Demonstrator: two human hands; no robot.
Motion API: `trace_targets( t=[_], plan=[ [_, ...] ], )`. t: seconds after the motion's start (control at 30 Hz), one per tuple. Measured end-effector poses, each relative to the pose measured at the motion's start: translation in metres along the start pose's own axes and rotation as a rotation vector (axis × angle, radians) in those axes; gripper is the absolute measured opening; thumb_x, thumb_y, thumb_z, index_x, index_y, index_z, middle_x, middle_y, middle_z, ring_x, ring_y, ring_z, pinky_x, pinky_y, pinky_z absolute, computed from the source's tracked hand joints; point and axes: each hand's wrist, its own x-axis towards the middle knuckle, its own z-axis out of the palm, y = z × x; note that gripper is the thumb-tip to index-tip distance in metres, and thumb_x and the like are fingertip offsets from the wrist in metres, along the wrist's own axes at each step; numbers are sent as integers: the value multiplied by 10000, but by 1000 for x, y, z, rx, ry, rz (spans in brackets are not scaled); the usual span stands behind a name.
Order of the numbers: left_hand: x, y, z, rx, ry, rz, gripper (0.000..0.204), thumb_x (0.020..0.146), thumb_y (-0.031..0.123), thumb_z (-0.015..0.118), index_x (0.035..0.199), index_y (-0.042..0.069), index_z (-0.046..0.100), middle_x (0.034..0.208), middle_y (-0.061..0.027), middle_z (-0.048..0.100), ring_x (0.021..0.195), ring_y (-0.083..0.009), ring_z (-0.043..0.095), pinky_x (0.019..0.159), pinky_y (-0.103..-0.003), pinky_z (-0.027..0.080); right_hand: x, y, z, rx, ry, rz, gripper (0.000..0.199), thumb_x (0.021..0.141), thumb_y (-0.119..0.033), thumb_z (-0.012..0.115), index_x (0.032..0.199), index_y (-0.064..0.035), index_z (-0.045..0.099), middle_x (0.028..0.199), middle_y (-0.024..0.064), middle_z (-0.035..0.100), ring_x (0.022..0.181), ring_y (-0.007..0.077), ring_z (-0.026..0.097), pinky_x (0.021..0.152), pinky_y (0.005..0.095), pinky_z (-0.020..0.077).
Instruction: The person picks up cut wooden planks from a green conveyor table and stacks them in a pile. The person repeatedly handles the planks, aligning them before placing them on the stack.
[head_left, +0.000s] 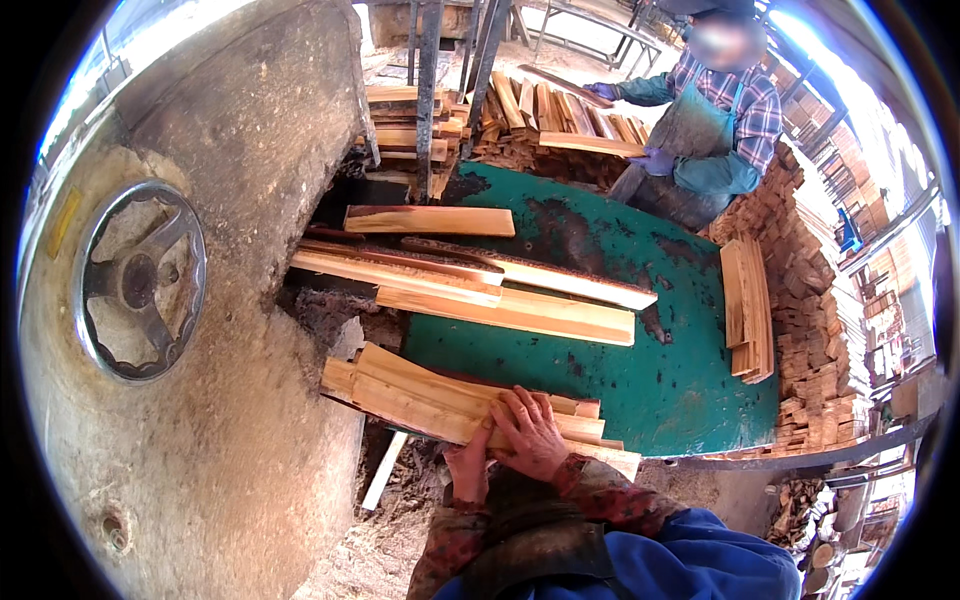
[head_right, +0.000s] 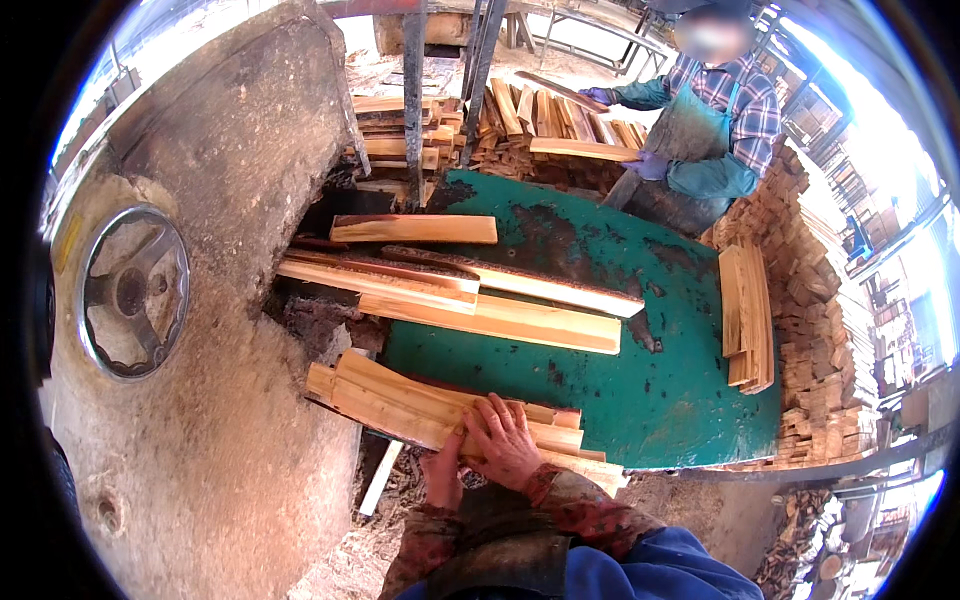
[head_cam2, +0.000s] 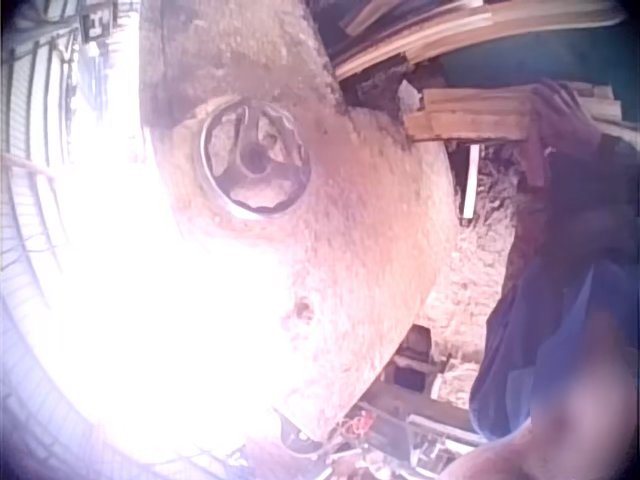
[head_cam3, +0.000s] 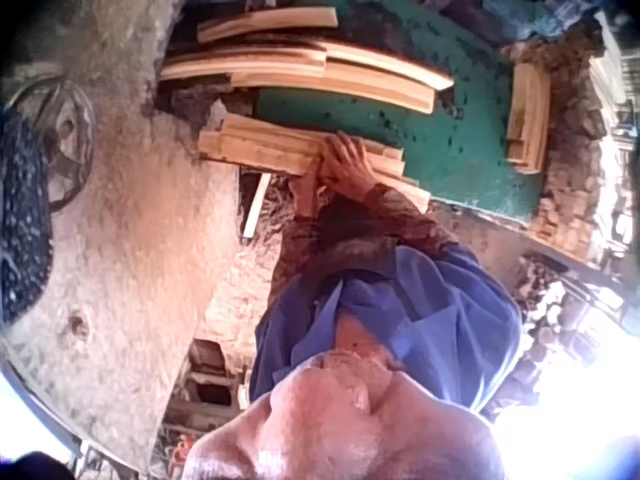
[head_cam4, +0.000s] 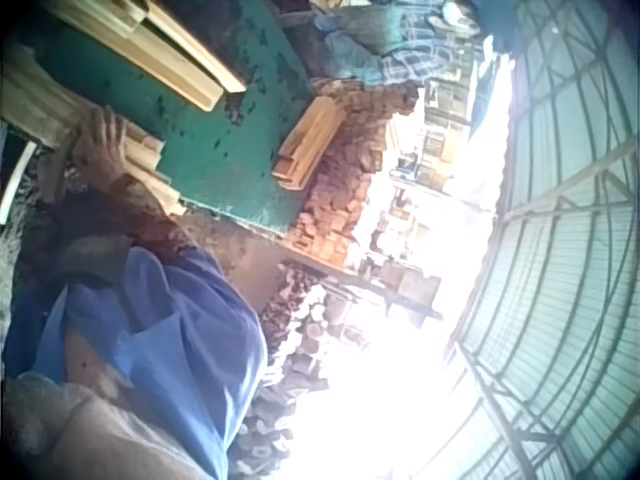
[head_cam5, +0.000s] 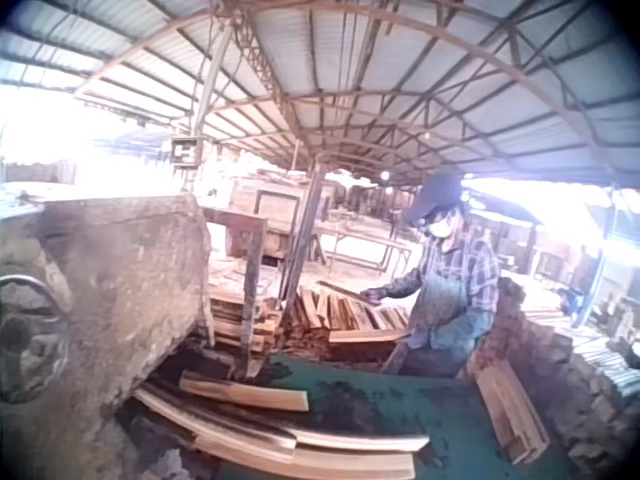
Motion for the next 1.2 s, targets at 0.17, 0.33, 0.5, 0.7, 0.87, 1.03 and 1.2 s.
trace_targets(
  t=[0.17, 0.33, 0.5, 0.7, 0.87, 1.03, 1.2],
  plan=[
    [-2, 4, 4, 59, 101, -47, 443, 810, 158, 759, 1175, -32, 595, 1124, -86, 630, 937, -152, 620, 717, -277, 537, 2, -1, -4, 42, -24, 18, 834, 684, -385, 763, 1377, -77, 416, 1395, 169, 372, 1330, 394, 304, 1082, 560, 239],
    [-1, 6, 7, 97, 99, 16, 436, 811, 159, 756, 1162, -47, 602, 1131, -95, 630, 950, -163, 618, 751, -289, 531, 2, 1, -3, 65, -56, 36, 816, 704, -388, 753, 1380, -81, 415, 1403, 170, 362, 1341, 397, 292, 1085, 566, 224],
    [1, 0, 7, 84, 116, 52, 438, 807, 138, 754, 1168, -55, 596, 1140, -104, 628, 980, -173, 610, 816, -303, 516, 3, 7, -3, 126, -78, 35, 809, 707, -384, 753, 1379, -84, 416, 1396, 176, 365, 1344, 401, 283, 1083, 576, 213],
    [1, -3, 10, 75, 112, 126, 440, 806, 128, 743, 1177, -55, 592, 1140, -114, 627, 991, -176, 606, 841, -306, 509, 10, 17, -16, 156, -92, -75, 841, 673, -370, 777, 1369, -72, 412, 1349, 176, 384, 1296, 400, 325, 1025, 571, 258],
    [-3, -2, 9, 102, 139, 70, 438, 810, 148, 734, 1169, -60, 595, 1131, -114, 631, 989, -180, 609, 845, -309, 508, 12, 22, -19, 165, -102, -119, 828, 665, -364, 782, 1352, -70, 427, 1312, 179, 401, 1276, 393, 340, 1003, 548, 271],
    [-7, 1, 11, 100, 132, 82, 436, 813, 163, 728, 1165, -59, 599, 1119, -109, 638, 974, -176, 616, 841, -307, 507, 13, 26, -22, 192, -106, -146, 781, 674, -338, 770, 1334, -82, 442, 1304, 172, 409, 1263, 388, 351, 994, 537, 282],
    [-2, -6, 4, 174, 153, 119, 446, 821, 181, 718, 1177, -54, 588, 1123, -113, 634, 981, -179, 615, 844, -309, 507, 17, 26, -33, 230, -98, -150, 691, 691, -305, 744, 1297, -107, 477, 1287, 159, 434, 1249, 368, 369, 980, 522, 302]
  ],
)
